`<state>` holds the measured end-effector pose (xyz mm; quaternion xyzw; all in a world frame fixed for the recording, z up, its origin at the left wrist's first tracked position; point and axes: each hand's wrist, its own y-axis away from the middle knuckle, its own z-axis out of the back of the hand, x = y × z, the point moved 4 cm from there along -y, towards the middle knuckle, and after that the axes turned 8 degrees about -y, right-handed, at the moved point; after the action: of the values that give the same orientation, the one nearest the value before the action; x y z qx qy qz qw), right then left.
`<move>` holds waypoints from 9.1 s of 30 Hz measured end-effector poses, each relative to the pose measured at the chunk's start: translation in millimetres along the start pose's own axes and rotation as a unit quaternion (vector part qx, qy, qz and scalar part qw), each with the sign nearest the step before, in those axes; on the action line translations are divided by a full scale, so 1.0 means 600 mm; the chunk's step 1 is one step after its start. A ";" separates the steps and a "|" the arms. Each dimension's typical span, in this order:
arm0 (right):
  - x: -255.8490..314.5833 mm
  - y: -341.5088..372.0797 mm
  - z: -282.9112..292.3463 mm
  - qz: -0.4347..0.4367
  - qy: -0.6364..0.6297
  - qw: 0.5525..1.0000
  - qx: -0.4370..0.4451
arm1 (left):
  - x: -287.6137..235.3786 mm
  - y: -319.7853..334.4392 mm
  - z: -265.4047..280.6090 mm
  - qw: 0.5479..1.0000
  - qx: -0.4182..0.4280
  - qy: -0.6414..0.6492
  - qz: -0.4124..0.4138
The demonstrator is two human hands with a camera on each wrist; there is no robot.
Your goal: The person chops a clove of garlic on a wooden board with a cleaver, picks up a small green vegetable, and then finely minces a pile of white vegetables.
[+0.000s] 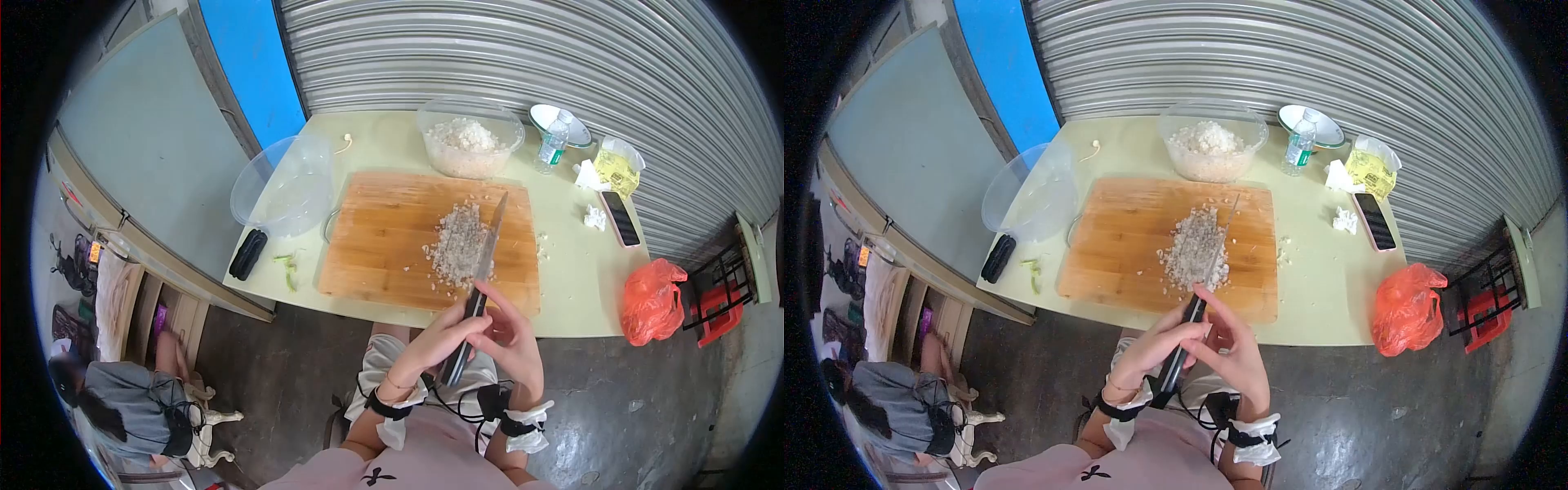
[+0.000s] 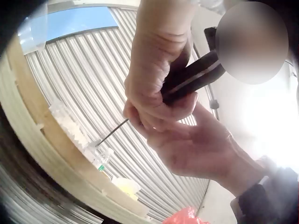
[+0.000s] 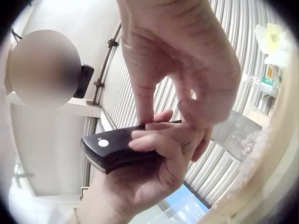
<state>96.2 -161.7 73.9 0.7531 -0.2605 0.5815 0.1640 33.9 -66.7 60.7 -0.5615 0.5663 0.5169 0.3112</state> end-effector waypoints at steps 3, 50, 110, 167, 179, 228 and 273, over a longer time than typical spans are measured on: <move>0.006 0.010 0.002 0.023 0.043 0.999 0.006 | -0.008 0.005 -0.008 0.992 0.011 -0.053 -0.118; -0.022 0.007 0.030 -0.006 -0.009 1.000 0.027 | 0.042 -0.029 -0.012 0.997 0.022 -0.024 -0.072; -0.031 -0.017 -0.031 0.034 0.074 0.996 -0.025 | 0.014 0.004 0.043 0.995 -0.088 0.052 0.014; -0.039 -0.049 -0.055 0.081 0.031 0.996 0.024 | 0.004 0.006 0.068 0.988 -0.134 0.048 -0.053; -0.049 -0.046 -0.069 0.046 0.025 0.997 0.061 | 0.028 0.007 0.089 0.990 -0.133 0.034 -0.042; -0.046 -0.011 -0.117 0.031 -0.012 0.999 -0.002 | 0.016 0.066 0.087 0.987 -0.124 0.090 -0.053; -0.020 -0.010 -0.123 0.093 0.105 0.990 -0.014 | 0.001 0.082 0.086 0.979 -0.161 0.097 -0.076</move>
<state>39.1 -113.9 82.4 0.6578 -0.3190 0.6665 0.1457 -24.8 -26.8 57.9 -0.6932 0.4587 0.5193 0.1984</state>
